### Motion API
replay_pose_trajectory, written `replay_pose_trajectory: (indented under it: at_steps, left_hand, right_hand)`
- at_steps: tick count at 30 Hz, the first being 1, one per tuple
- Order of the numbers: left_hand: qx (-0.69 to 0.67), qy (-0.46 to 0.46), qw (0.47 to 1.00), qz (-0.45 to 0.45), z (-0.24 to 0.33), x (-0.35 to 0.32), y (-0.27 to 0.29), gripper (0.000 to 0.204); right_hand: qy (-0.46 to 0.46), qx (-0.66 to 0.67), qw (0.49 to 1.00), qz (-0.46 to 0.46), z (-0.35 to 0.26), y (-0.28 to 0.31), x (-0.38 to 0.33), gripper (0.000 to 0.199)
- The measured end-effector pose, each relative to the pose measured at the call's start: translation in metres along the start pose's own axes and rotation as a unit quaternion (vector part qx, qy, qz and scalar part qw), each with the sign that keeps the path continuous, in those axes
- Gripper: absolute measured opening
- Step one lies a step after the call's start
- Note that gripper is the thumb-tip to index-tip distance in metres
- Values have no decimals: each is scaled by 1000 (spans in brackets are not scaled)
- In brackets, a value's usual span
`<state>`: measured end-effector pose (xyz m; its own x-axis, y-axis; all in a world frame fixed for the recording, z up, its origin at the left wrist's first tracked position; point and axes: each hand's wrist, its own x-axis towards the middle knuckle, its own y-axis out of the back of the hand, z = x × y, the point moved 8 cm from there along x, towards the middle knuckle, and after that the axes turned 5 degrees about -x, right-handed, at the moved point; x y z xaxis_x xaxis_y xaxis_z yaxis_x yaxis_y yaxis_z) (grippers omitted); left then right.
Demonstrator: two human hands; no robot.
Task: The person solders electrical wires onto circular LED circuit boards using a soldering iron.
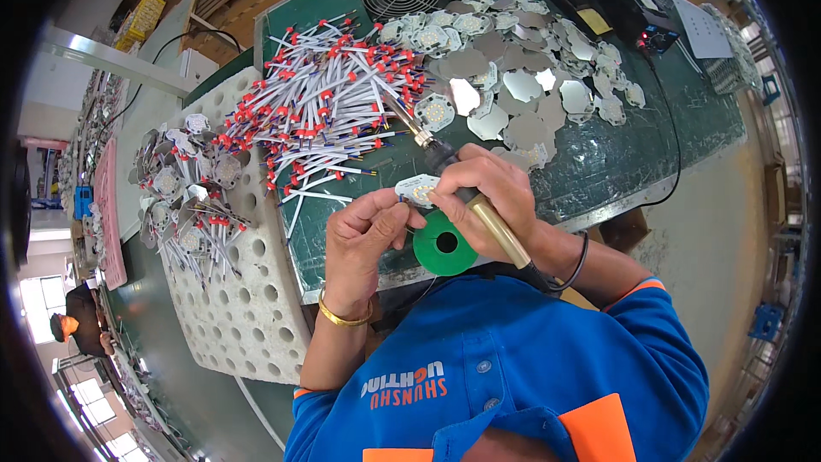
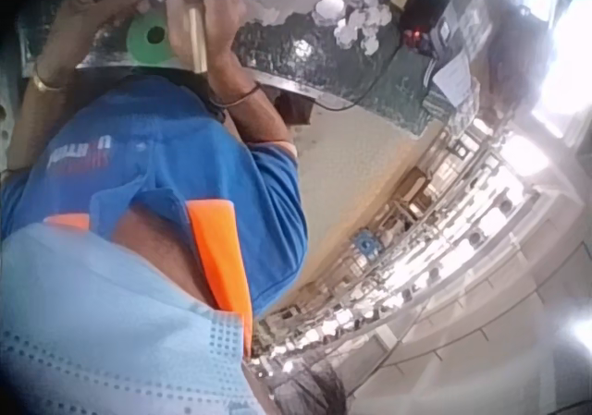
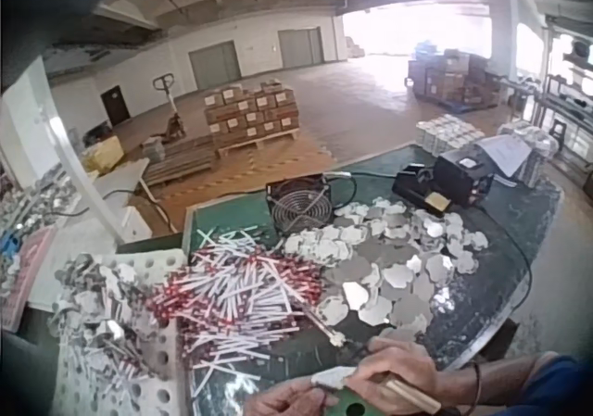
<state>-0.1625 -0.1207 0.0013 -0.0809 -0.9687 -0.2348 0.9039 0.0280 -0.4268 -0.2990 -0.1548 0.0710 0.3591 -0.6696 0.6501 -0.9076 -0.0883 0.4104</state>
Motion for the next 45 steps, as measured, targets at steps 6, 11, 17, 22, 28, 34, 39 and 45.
replay_pose_trajectory:
  at_steps: [6, 11, 17, 22, 28, 34, 39, 45]
  left_hand:
    - [-8, -3, 1000, -4, 1, 0, -2, 20]
    - [1, -10, 1000, 11, 2, -2, -1, 17]
    - [74, -21, 996, 50, 4, -13, 8, 17]
    - [164, -62, 983, 54, 15, -23, 6, 17]
    - [228, -88, 969, 45, 24, -22, -1, 15]
    - [234, -69, 969, 45, 24, -23, -1, 15]
    - [238, -63, 968, 47, 24, -23, -1, 15]
    - [218, -58, 973, 46, 24, -22, -1, 15]
  right_hand:
    - [5, -19, 1000, 14, -2, 4, -5, 25]
    - [-27, -6, 1000, 12, 2, 0, -9, 25]
    - [62, -43, 997, 20, -11, 8, -13, 25]
    - [108, 55, 989, -89, -30, 42, -16, 23]
    - [143, 66, 977, -144, -43, 44, -17, 24]
    - [155, 41, 973, -168, -44, 39, -21, 27]
    - [162, 21, 972, -171, -42, 37, -21, 27]
    - [172, 27, 970, -168, -43, 38, -22, 26]
